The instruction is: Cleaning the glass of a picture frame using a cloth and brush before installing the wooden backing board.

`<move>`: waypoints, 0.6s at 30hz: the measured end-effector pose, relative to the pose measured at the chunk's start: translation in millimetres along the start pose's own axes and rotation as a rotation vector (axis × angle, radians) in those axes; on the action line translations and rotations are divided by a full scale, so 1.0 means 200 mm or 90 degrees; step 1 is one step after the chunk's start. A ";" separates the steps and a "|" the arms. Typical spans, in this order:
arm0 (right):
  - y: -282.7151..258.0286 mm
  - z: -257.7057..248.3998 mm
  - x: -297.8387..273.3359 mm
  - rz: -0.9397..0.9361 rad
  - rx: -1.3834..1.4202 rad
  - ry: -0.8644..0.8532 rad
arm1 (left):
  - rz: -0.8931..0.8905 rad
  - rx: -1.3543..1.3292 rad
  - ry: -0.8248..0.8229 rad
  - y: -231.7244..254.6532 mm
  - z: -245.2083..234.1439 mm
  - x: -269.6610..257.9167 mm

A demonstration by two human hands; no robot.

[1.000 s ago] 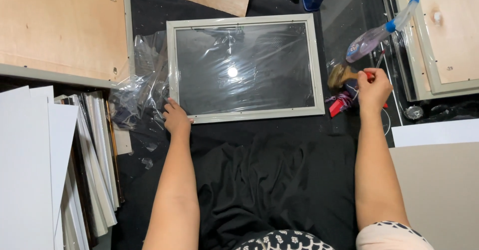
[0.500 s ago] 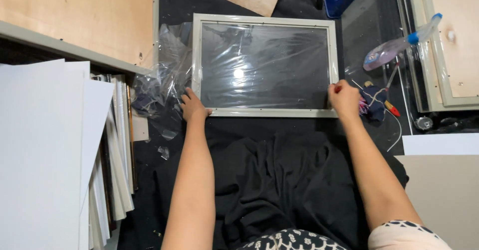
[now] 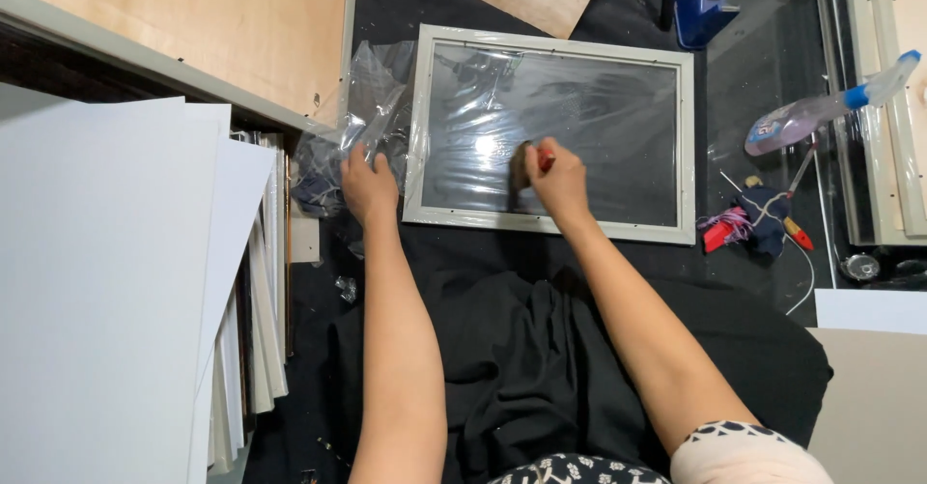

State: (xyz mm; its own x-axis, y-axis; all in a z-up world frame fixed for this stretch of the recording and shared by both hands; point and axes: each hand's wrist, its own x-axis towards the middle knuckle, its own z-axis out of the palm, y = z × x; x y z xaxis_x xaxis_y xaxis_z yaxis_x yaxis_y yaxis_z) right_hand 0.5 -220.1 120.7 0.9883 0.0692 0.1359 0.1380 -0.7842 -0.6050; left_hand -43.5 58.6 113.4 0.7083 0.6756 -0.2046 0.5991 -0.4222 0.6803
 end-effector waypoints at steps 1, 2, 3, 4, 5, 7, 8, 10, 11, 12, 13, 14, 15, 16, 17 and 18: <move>0.02 -0.06 0.03 -0.051 -0.089 0.081 | 0.048 -0.066 0.082 0.04 -0.02 -0.01; 0.04 0.00 0.03 -0.051 -0.089 0.081 | 0.049 -0.066 0.081 0.03 0.00 0.01; 0.06 0.06 0.03 -0.040 -0.122 0.049 | 0.076 -0.108 0.146 0.03 0.02 0.03; 0.08 0.11 0.03 -0.028 -0.154 0.017 | 0.104 -0.149 0.211 0.02 0.04 0.06; -0.02 0.15 -0.01 -0.027 -0.154 0.017 | 0.105 -0.149 0.210 0.04 0.04 0.05; -0.23 0.24 -0.10 -0.168 -0.072 -0.128 | 0.094 -0.198 0.220 0.07 0.04 0.02; -0.26 0.28 -0.08 -0.171 -0.073 -0.130 | 0.091 -0.199 0.223 0.05 0.06 0.04; -0.34 0.36 -0.05 0.173 0.218 -0.236 | 0.075 -0.213 0.230 -0.01 0.10 0.09; -0.33 0.32 -0.03 0.169 0.220 -0.242 | 0.072 -0.211 0.236 0.00 0.09 0.08; -0.32 0.29 -0.01 0.058 0.170 -0.138 | 0.078 -0.220 0.238 0.01 0.07 0.08; -0.31 0.26 0.01 -0.052 0.121 -0.034 | 0.085 -0.228 0.240 0.02 0.06 0.07; -0.33 0.25 0.00 -0.052 0.121 -0.036 | 0.083 -0.227 0.240 0.03 0.06 0.07; -0.35 0.24 0.00 -0.071 0.084 -0.032 | 0.093 -0.227 0.246 0.03 0.06 0.07; -0.36 0.21 0.00 -0.088 0.045 -0.024 | 0.106 -0.229 0.249 0.05 0.07 0.08; -0.41 0.23 -0.04 -0.085 0.044 -0.022 | 0.107 -0.229 0.246 0.05 0.09 0.08; -0.46 0.25 -0.08 -0.154 0.095 -0.138 | 0.122 -0.220 0.237 0.06 0.11 0.08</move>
State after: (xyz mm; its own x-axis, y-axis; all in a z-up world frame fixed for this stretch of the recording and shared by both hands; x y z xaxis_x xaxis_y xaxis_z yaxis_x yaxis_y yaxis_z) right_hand -25.0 -118.1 135.0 0.9143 0.3838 0.1290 0.3619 -0.6316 -0.6856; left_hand -17.2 52.1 102.9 0.5745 0.8014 0.1664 0.2703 -0.3777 0.8856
